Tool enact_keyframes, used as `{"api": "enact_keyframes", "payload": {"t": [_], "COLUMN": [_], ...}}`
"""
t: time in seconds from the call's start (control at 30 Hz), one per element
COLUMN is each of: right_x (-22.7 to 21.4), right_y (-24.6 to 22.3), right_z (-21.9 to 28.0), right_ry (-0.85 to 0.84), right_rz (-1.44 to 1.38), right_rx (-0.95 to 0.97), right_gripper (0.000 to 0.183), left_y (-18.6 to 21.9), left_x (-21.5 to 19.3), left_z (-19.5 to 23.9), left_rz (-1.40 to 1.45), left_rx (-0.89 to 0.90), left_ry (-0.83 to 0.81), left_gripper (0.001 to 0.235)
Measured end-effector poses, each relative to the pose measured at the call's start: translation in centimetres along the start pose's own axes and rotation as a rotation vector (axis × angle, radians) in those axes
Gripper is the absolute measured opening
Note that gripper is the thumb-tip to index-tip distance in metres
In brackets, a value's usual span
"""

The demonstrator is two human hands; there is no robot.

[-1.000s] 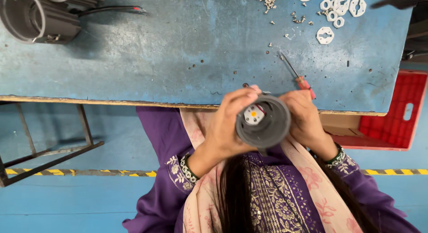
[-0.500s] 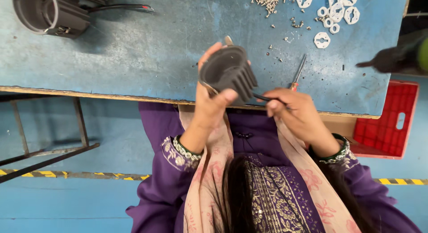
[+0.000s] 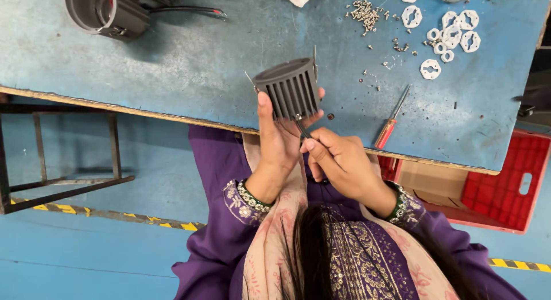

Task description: The person assembles a light fixture by hand and using a screwdriver. They insert an LED circuit board into a cylindrical housing, position it correctly, and secure it with screws while using a small screwdriver to adjust components inside.

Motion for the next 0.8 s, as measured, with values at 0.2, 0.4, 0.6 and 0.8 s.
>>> {"api": "enact_keyframes", "payload": {"t": [0.2,0.4,0.6,0.8], "right_x": [0.5,1.8,2.1,2.0], "right_y": [1.0,2.1,2.6,1.9], "right_z": [-0.1,-0.3,-0.1,0.4], "right_ry": [0.071,0.128,0.232,0.221], "right_rz": [0.037,0.083,0.143,0.11], "right_rx": [0.01,-0.055,-0.308,-0.355], "right_gripper": [0.026,0.03,0.039,0.038], "left_y": [-0.8,-1.4,-1.5,-1.2], "left_x": [1.9,3.1,3.8,5.0], "left_z": [1.3,0.4,1.2,1.5], "left_rz": [-0.387,-0.414,-0.392,-0.409], "left_rx": [0.028,0.086,0.095,0.116], "left_ry": [0.038,0.157,0.156,0.137], "left_gripper": [0.058,0.046,0.046,0.049]}}
Point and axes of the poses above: each hand's wrist, its own z-axis away from the middle knuckle, its own x-axis out of the palm, y = z × x, the point moved 1 cm from there along -z, towards the middle knuckle, and after that the axes turned 12 degrees about z, right-handed, at the moved point
